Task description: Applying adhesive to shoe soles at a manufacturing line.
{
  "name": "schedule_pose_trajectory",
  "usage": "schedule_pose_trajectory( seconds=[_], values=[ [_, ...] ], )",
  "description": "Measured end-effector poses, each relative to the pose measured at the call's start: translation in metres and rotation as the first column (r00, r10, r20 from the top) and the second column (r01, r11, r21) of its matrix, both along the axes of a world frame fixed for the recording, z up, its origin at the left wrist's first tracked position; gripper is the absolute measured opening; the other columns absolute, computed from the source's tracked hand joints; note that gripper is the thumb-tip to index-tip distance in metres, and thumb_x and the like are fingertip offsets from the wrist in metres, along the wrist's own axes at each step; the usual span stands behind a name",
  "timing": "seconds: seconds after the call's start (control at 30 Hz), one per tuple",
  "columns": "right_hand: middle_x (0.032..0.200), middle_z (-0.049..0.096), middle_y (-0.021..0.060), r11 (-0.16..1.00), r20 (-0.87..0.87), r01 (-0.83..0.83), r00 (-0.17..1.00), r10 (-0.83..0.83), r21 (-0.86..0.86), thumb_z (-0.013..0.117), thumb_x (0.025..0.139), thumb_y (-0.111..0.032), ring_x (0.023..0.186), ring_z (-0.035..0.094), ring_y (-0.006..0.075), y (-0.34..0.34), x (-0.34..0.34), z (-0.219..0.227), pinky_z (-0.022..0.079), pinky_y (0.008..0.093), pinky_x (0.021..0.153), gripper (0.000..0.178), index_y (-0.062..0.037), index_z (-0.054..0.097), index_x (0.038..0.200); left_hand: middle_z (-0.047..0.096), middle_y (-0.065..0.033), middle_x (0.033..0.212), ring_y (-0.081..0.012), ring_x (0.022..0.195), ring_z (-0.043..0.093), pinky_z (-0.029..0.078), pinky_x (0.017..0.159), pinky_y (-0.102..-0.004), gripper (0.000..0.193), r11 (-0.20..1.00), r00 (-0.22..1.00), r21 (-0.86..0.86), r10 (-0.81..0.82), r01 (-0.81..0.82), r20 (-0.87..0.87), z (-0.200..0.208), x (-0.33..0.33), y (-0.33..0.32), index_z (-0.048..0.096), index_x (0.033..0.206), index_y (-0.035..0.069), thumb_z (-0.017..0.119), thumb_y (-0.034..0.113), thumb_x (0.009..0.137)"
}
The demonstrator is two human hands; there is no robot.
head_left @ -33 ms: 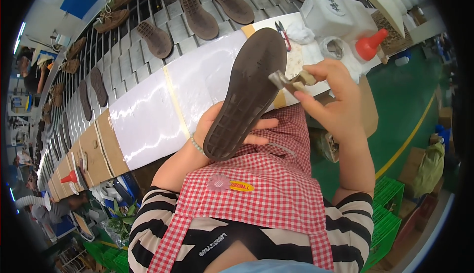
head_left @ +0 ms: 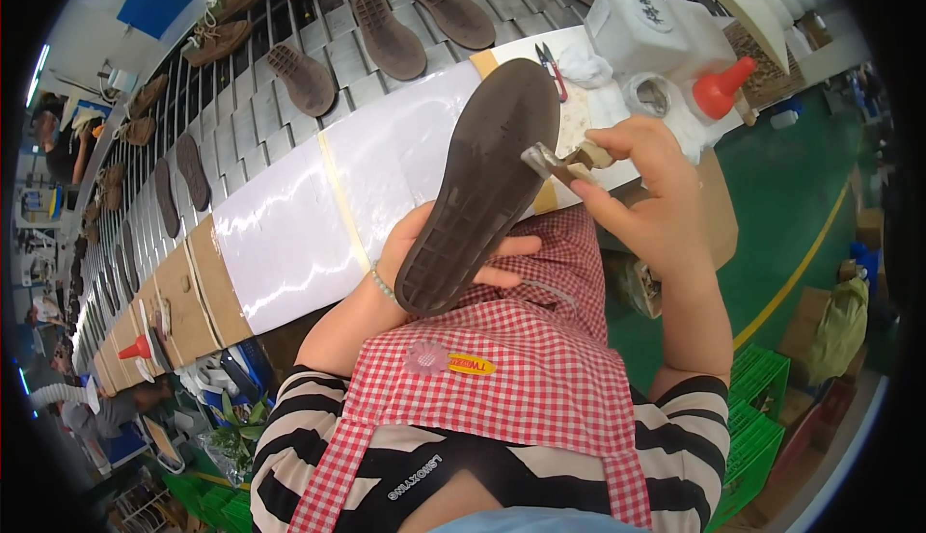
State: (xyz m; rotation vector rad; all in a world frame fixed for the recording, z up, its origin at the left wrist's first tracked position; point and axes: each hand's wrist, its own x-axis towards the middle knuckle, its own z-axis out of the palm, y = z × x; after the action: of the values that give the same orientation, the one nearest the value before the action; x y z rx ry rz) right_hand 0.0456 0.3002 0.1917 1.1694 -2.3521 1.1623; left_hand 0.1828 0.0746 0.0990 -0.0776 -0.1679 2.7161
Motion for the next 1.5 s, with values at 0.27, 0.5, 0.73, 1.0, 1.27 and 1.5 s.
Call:
schedule_pose_trajectory(
  seconds=[0.27,0.5,0.73,1.0,1.27,1.5],
  values=[
    [0.099,0.067,0.0095,0.996,-0.028,0.082,0.996,-0.083,-0.037,0.080,0.074,-0.005,0.094,0.062,0.0243,0.012,-0.031,0.000,0.049,0.0344,0.086,0.038,-0.0015,0.069,0.111,0.036,-0.0279,0.154,-0.0579,0.139,0.033,0.036,0.105,-0.0750,0.057,0.995,0.996,0.048,-0.083,0.085,-0.038,-0.006,-0.010,-0.003,0.034,0.152,-0.003,0.038,0.032,0.106],
    [0.105,0.069,0.0110,0.874,-0.181,0.480,0.869,-0.461,0.078,0.079,0.075,-0.009,0.105,0.061,0.0305,0.060,-0.077,-0.005,0.047,0.0423,0.091,0.035,-0.0037,0.070,0.108,0.040,-0.0121,0.156,-0.0371,0.146,0.035,0.031,0.119,-0.0595,0.058,0.633,0.801,-0.490,0.474,-0.599,-0.366,0.003,-0.042,-0.043,0.035,0.152,0.005,0.054,0.023,0.101],
    [0.104,0.069,0.0102,0.827,-0.421,0.494,0.833,-0.360,0.270,0.081,0.072,-0.014,0.110,0.059,0.0298,0.075,-0.114,-0.048,0.042,0.0472,0.097,0.038,-0.0075,0.071,0.109,0.039,-0.0143,0.158,-0.0387,0.146,0.033,0.023,0.120,-0.0600,0.062,0.705,0.785,-0.345,0.561,-0.619,-0.263,-0.016,-0.033,-0.073,0.045,0.149,0.013,0.048,0.052,0.101],
    [0.095,0.070,0.0110,0.844,-0.438,0.421,0.861,-0.257,0.332,0.081,0.068,-0.010,0.103,0.061,0.0340,0.065,-0.125,-0.055,0.044,0.0472,0.094,0.035,-0.0049,0.072,0.102,0.037,-0.0215,0.157,-0.0460,0.146,0.030,0.023,0.114,-0.0716,0.080,0.860,0.966,-0.442,0.251,-0.255,-0.069,-0.019,0.014,-0.058,0.037,0.153,0.004,0.043,0.063,0.098],
    [0.099,0.070,0.0134,0.830,-0.215,0.488,0.871,-0.441,0.270,0.078,0.073,-0.013,0.098,0.063,0.0336,0.084,-0.121,-0.054,0.048,0.0456,0.089,0.033,-0.0058,0.072,0.104,0.036,-0.0181,0.158,-0.0468,0.147,0.027,0.020,0.116,-0.0709,0.074,0.868,0.941,-0.375,0.335,-0.325,-0.039,-0.014,0.006,-0.041,0.038,0.152,0.005,0.047,0.054,0.097],
    [0.105,0.070,0.0049,0.880,0.555,0.472,0.746,-0.369,-0.050,0.072,0.094,-0.016,0.095,0.063,0.0104,0.102,-0.115,-0.034,0.050,0.0260,0.085,0.036,0.0012,0.066,0.125,0.038,-0.0132,0.158,-0.0438,0.148,0.026,0.019,0.117,-0.0693,0.069,0.917,0.933,-0.176,0.344,-0.358,-0.104,-0.003,-0.011,-0.028,0.039,0.152,0.007,0.045,0.051,0.099]
  ],
)
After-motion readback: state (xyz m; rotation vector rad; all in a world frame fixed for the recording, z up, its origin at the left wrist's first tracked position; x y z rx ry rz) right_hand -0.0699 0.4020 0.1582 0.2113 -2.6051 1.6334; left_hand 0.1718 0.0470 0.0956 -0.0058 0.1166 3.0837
